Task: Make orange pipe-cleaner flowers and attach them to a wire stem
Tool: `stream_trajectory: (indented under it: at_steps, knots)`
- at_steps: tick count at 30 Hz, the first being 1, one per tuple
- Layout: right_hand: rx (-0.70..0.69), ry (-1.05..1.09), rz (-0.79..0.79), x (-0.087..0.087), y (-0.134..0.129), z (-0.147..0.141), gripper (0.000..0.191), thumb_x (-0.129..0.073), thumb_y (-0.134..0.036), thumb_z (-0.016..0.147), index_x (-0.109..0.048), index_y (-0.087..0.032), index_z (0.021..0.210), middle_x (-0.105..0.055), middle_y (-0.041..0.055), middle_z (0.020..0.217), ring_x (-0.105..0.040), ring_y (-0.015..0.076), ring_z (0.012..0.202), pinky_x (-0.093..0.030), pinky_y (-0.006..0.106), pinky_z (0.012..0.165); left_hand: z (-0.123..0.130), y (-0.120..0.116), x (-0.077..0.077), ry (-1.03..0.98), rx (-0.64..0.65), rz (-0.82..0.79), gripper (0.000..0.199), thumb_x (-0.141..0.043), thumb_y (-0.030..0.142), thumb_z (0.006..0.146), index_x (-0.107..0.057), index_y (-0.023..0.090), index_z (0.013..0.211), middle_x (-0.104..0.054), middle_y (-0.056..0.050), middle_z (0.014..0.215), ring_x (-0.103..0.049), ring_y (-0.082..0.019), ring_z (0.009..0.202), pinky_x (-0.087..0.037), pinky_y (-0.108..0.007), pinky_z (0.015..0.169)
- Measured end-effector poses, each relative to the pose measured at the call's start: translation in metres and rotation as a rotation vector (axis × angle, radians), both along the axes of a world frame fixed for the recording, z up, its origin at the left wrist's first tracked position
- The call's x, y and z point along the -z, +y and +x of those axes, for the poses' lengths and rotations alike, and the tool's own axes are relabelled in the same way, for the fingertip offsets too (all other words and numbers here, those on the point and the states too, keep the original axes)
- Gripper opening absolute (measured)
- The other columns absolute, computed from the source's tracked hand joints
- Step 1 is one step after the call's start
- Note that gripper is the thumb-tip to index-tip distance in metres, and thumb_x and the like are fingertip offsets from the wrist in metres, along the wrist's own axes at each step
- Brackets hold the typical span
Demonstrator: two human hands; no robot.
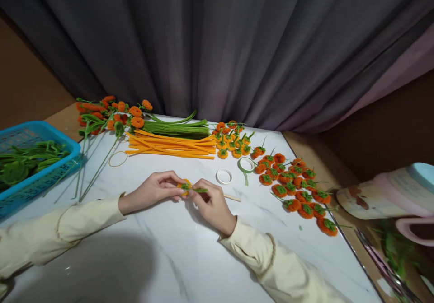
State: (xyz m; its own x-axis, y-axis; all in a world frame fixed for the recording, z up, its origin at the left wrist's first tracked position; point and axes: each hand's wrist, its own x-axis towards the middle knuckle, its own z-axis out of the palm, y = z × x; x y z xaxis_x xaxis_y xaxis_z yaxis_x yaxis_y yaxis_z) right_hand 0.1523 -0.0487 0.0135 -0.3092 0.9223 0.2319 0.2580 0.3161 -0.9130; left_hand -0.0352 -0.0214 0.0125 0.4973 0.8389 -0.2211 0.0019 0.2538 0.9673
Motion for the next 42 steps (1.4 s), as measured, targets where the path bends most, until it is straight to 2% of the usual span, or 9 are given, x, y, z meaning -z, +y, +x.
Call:
stream_trajectory:
  at_steps: [6,13,19,25,33,42]
  knots:
    - [-0.052,0.189,-0.413,-0.002,0.001,0.001,0.031,-0.058,-0.04,0.083,-0.061,-0.013,0.068,-0.047,-0.0031,0.047,-0.037,0.007,0.041,-0.026,0.021,0.041,-0.001,-0.001,0.001,-0.01,-0.054,0.043,0.029,-0.073,0.033,0.069,-0.058,0.014,0.086,-0.069,-0.004,0.079,-0.067,-0.016,0.074,-0.056,-0.027,0.07]
    - [-0.145,0.478,-0.616,-0.005,0.007,0.0,0.029,-0.058,-0.036,0.081,-0.064,-0.009,0.073,-0.057,0.0011,0.052,-0.039,0.0054,0.031,-0.023,0.019,0.032,0.0,0.002,-0.004,-0.096,-0.082,0.009,0.03,-0.074,0.029,0.069,-0.056,0.013,0.087,-0.068,-0.003,0.08,-0.068,-0.017,0.076,-0.056,-0.026,0.067]
    - [-0.13,0.571,-0.685,-0.005,0.012,-0.001,0.031,-0.058,-0.037,0.08,-0.061,-0.009,0.066,-0.058,0.0022,0.049,-0.041,0.0064,0.027,-0.025,0.018,0.028,0.0,0.002,-0.003,-0.087,-0.079,0.033,0.029,-0.073,0.029,0.07,-0.055,0.014,0.088,-0.068,-0.002,0.076,-0.068,-0.019,0.077,-0.056,-0.026,0.066]
    - [-0.116,0.554,-0.708,-0.005,0.012,-0.002,0.035,-0.055,-0.039,0.082,-0.058,-0.01,0.062,-0.056,0.0014,0.045,-0.038,0.0057,0.025,-0.024,0.017,0.027,0.0,0.0,-0.001,-0.054,-0.062,0.054,0.03,-0.073,0.032,0.07,-0.055,0.014,0.086,-0.066,-0.001,0.074,-0.068,-0.019,0.077,-0.056,-0.028,0.067]
    - [-0.216,0.61,-0.726,0.0,0.017,0.006,0.023,-0.052,-0.026,0.079,-0.061,-0.009,0.067,-0.059,0.0032,0.051,-0.041,0.0061,0.03,-0.023,0.017,0.03,0.001,0.002,-0.003,-0.063,-0.079,0.027,0.033,-0.073,0.033,0.07,-0.054,0.014,0.089,-0.066,-0.002,0.076,-0.069,-0.021,0.074,-0.056,-0.027,0.064]
    - [-0.22,0.59,-0.732,0.001,0.018,0.008,0.022,-0.056,-0.027,0.078,-0.066,-0.007,0.076,-0.059,0.0037,0.055,-0.041,0.0064,0.032,-0.025,0.019,0.032,0.001,0.004,-0.004,-0.076,-0.075,0.003,0.035,-0.072,0.034,0.071,-0.053,0.013,0.092,-0.068,-0.005,0.075,-0.069,-0.021,0.073,-0.055,-0.027,0.062]
